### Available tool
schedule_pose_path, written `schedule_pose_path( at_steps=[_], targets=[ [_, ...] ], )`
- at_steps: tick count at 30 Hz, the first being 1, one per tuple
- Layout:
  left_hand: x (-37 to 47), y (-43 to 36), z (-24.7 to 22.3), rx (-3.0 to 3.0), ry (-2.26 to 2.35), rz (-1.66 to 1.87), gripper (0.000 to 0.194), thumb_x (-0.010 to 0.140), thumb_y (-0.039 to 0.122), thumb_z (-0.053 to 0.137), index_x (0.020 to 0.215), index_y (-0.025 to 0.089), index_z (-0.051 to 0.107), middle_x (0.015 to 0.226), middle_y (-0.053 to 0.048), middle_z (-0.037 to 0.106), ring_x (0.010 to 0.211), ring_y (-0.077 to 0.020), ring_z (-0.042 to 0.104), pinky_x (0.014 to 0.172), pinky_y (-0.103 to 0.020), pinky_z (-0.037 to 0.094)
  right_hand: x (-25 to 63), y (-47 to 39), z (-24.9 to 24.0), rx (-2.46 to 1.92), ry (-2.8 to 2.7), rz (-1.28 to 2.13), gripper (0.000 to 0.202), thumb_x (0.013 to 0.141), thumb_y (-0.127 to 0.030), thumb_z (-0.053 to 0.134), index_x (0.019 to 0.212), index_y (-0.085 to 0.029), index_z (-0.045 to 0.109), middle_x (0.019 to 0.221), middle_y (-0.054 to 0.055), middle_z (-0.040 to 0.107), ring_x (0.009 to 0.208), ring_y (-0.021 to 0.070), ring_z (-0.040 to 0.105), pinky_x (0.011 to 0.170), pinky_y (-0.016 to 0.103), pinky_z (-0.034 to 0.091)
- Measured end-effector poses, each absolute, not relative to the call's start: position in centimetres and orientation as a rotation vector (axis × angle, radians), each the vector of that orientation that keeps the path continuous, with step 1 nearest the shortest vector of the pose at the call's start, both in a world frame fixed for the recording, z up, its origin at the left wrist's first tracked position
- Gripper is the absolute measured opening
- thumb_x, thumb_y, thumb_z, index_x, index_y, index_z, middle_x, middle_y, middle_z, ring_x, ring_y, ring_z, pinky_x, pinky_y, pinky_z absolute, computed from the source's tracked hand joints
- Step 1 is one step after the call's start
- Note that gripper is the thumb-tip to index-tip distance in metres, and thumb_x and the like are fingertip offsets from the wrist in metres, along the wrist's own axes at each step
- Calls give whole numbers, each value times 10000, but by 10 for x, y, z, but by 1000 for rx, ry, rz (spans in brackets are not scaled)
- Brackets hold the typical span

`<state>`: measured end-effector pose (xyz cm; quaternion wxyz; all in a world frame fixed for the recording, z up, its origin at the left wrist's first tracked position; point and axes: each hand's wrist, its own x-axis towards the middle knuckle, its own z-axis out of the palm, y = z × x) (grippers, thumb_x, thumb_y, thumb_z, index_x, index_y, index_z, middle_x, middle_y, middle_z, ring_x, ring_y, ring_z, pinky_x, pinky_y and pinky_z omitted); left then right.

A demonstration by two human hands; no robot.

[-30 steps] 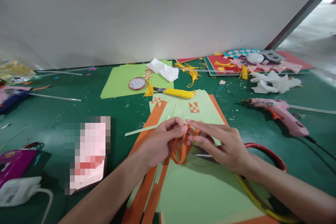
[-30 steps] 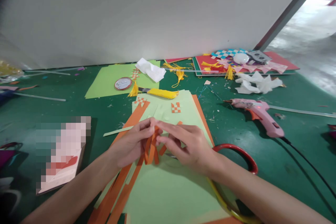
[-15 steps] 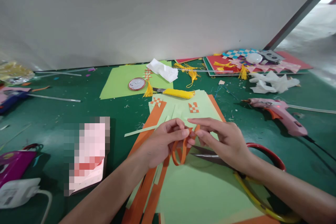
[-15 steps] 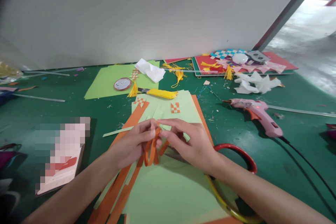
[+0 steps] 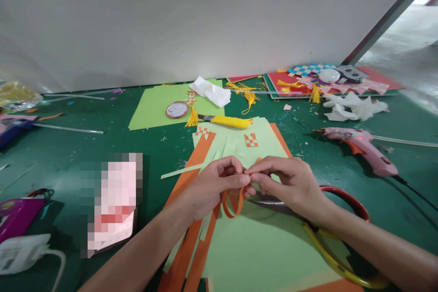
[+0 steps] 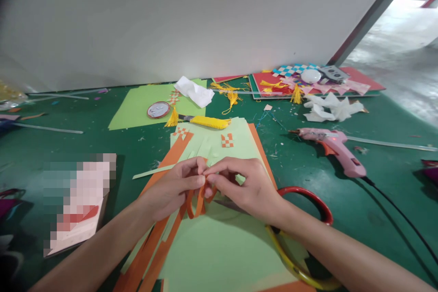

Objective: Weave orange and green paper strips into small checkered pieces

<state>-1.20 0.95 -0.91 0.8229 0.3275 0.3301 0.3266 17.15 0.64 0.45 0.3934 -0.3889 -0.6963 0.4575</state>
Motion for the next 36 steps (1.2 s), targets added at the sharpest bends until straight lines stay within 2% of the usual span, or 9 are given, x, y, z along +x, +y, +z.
schedule_pose_path(
  at_steps=[5,9,11,14,17,22,27,32,36],
  targets=[
    [-10,10,-6,687,726,687,229,772,269,732,754,165,529,720,-4,642,675,-118,652,675,-221,497,173,7,3,-994,-1727,1256,130,865,-248,610,795,-177,694,639,13,694,511,89,577,469,196,456],
    [-6,8,-1,770,786,723,259,857,405,607,790,156,592,756,-36,652,689,-149,643,697,-259,506,173,8,3,-1027,-1670,1305,147,868,-265,607,776,-167,666,617,0,665,529,91,586,464,189,446],
    [-4,5,1,945,911,782,297,876,429,568,776,156,628,765,-32,649,708,-149,627,693,-238,490,173,9,3,-1070,-1658,1273,163,866,-264,607,753,-158,660,596,-8,646,507,79,564,450,183,417],
    [-1,0,2,1241,1079,814,280,881,393,565,767,166,684,752,-27,665,731,-144,614,669,-201,463,173,9,4,-1110,-1629,1259,182,863,-270,606,730,-153,649,550,-24,614,469,65,525,428,178,380],
    [1,-4,0,1321,1051,767,259,892,359,553,801,169,703,762,-40,698,740,-154,651,694,-213,490,172,9,3,-1114,-1596,1310,192,864,-282,606,722,-157,638,531,-32,600,449,60,513,415,174,368],
    [1,-6,-7,1283,1014,732,310,896,397,534,779,163,700,761,-61,713,708,-179,687,496,-199,480,173,9,3,-1127,-1571,1329,197,854,-283,615,700,-162,630,507,-38,570,437,65,505,412,179,376],
    [2,-4,-6,1260,1004,732,314,896,384,542,744,150,687,726,-62,711,673,-167,692,629,-236,541,174,11,1,-1154,-1518,1332,214,844,-324,628,706,-162,630,469,-55,495,416,65,456,396,184,365],
    [1,-4,-6,1204,1048,669,316,887,419,539,746,155,640,651,-35,651,547,-137,631,431,-192,472,177,14,-1,-1165,-1482,1342,208,842,-335,632,728,-161,645,468,-57,486,414,62,428,395,187,344],
    [1,-5,-7,1260,1068,676,338,898,411,520,682,163,597,618,-12,601,513,-110,572,427,-184,467,179,15,-2,-1181,-1463,1342,213,847,-355,632,759,-162,656,459,-59,481,417,60,409,403,193,323]
  ],
)
